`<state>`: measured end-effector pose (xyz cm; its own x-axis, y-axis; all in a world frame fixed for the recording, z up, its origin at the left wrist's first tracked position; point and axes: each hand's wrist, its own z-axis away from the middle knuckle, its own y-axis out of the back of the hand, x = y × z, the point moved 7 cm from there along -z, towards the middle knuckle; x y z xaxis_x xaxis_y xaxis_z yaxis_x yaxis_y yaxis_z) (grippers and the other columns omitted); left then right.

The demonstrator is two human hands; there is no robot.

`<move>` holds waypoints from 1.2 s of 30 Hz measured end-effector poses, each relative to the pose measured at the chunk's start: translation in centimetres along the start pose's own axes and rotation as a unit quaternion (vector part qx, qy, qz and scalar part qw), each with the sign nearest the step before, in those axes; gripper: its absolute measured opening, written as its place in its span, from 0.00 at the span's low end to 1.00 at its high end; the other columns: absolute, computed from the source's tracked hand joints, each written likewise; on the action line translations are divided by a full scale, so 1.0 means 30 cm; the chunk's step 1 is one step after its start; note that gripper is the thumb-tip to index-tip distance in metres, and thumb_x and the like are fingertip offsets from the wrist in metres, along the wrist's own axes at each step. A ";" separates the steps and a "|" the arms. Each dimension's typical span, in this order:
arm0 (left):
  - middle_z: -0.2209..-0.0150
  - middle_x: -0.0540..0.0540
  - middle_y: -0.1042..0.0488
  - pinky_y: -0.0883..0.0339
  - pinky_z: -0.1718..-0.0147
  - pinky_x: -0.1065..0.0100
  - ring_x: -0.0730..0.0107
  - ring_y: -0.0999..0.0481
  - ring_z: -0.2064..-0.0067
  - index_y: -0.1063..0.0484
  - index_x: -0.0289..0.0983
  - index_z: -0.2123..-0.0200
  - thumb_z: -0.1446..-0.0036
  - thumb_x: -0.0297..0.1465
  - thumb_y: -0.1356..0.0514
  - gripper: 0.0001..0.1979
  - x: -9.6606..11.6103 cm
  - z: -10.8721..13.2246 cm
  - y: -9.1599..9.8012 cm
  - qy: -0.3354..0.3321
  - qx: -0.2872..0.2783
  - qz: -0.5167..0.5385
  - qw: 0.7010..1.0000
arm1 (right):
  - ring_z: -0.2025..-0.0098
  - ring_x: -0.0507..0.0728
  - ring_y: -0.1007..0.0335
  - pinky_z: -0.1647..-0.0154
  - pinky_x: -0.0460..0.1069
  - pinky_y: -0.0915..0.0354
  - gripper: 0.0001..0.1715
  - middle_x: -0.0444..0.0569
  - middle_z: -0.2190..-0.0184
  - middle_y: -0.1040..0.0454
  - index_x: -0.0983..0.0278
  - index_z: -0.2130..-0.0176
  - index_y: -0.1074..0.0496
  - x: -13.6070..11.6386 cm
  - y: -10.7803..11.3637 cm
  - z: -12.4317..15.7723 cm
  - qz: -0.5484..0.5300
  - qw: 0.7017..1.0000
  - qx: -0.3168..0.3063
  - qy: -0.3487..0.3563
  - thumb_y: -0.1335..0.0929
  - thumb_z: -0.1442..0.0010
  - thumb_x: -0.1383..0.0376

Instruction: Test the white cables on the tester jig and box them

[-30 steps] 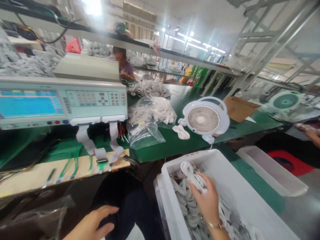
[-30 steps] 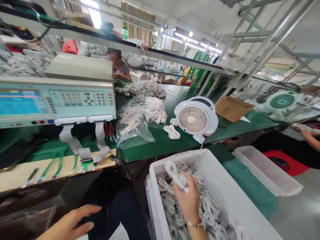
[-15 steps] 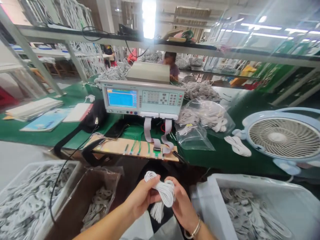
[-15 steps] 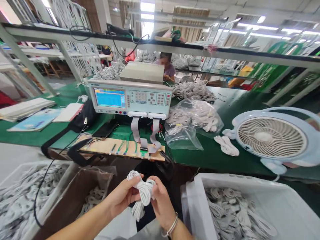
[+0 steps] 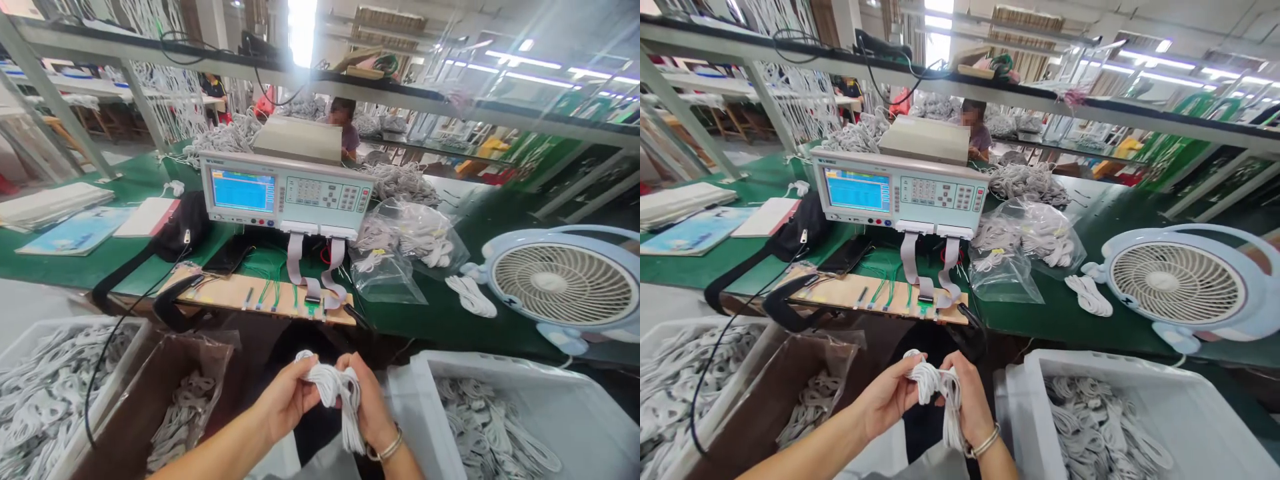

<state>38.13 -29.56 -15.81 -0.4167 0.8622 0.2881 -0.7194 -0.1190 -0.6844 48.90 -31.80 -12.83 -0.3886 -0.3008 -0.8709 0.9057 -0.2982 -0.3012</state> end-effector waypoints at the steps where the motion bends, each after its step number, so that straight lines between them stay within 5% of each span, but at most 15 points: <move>1: 0.73 0.45 0.28 0.29 0.74 0.72 0.73 0.27 0.74 0.35 0.31 0.67 0.57 0.28 0.39 0.12 0.009 0.000 0.000 -0.007 0.007 0.011 1.000 | 0.82 0.49 0.43 0.83 0.43 0.43 0.20 0.40 0.84 0.38 0.63 0.76 0.36 -0.007 0.020 0.008 0.025 1.000 -0.006 0.003 0.41 0.47 0.50; 5: 0.74 0.46 0.28 0.30 0.75 0.76 0.75 0.27 0.75 0.35 0.29 0.68 0.54 0.27 0.41 0.09 0.029 -0.010 -0.015 -0.011 0.008 0.061 0.998 | 0.81 0.50 0.41 0.82 0.44 0.43 0.13 0.40 0.83 0.36 0.63 0.69 0.32 -0.039 0.068 0.035 0.171 0.984 0.009 0.044 0.36 0.49 0.56; 10: 0.70 0.44 0.28 0.32 0.75 0.78 0.76 0.28 0.72 0.34 0.29 0.65 0.53 0.29 0.41 0.12 -0.018 -0.034 -0.022 0.004 -0.010 0.034 0.999 | 0.72 0.53 0.35 0.70 0.45 0.40 0.11 0.44 0.73 0.30 0.62 0.65 0.31 -0.125 0.011 0.060 0.275 0.940 0.031 0.201 0.35 0.49 0.60; 13: 0.66 0.45 0.29 0.36 0.72 0.77 0.76 0.29 0.69 0.35 0.33 0.60 0.55 0.32 0.40 0.17 -0.032 -0.028 -0.025 -0.012 -0.032 -0.106 0.994 | 0.67 0.54 0.34 0.66 0.45 0.40 0.11 0.45 0.70 0.29 0.62 0.66 0.32 -0.144 0.008 0.049 0.280 0.930 0.038 0.236 0.38 0.46 0.60; 17: 0.63 0.47 0.29 0.40 0.68 0.75 0.73 0.31 0.63 0.33 0.38 0.62 0.53 0.41 0.45 0.16 0.054 -0.013 -0.048 -0.163 -0.028 -0.293 0.942 | 0.76 0.54 0.34 0.75 0.46 0.42 0.12 0.45 0.77 0.29 0.59 0.67 0.31 -0.097 0.053 0.005 0.399 0.887 0.092 0.216 0.40 0.45 0.57; 21: 0.76 0.50 0.31 0.43 0.73 0.75 0.75 0.33 0.73 0.31 0.33 0.74 0.57 0.43 0.42 0.17 0.100 -0.047 -0.064 -0.194 -0.036 -0.371 0.907 | 0.76 0.56 0.33 0.77 0.46 0.45 0.12 0.47 0.77 0.27 0.55 0.66 0.30 -0.060 0.054 -0.032 0.487 0.832 0.113 0.240 0.38 0.48 0.56; 27: 0.79 0.50 0.33 0.42 0.78 0.76 0.79 0.35 0.78 0.32 0.32 0.74 0.57 0.43 0.42 0.17 0.140 -0.106 -0.012 -0.169 -0.012 -0.306 0.937 | 0.77 0.55 0.33 0.77 0.46 0.41 0.16 0.47 0.80 0.27 0.64 0.73 0.28 -0.074 0.049 -0.148 0.314 0.932 0.063 0.169 0.36 0.50 0.55; 36: 0.77 0.49 0.33 0.38 0.74 0.75 0.80 0.35 0.77 0.30 0.31 0.65 0.56 0.39 0.40 0.18 0.220 -0.094 -0.004 -0.191 -0.033 -0.257 0.947 | 0.79 0.51 0.40 0.78 0.45 0.43 0.14 0.44 0.83 0.31 0.67 0.76 0.28 -0.083 0.002 -0.228 0.217 0.965 0.041 0.143 0.33 0.53 0.58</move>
<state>37.04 -22.47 -15.71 -0.2012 0.5552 0.8070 -0.8510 0.3089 -0.4247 51.08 -24.85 -13.33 0.0967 -0.1539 -0.9833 0.9515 -0.2754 0.1367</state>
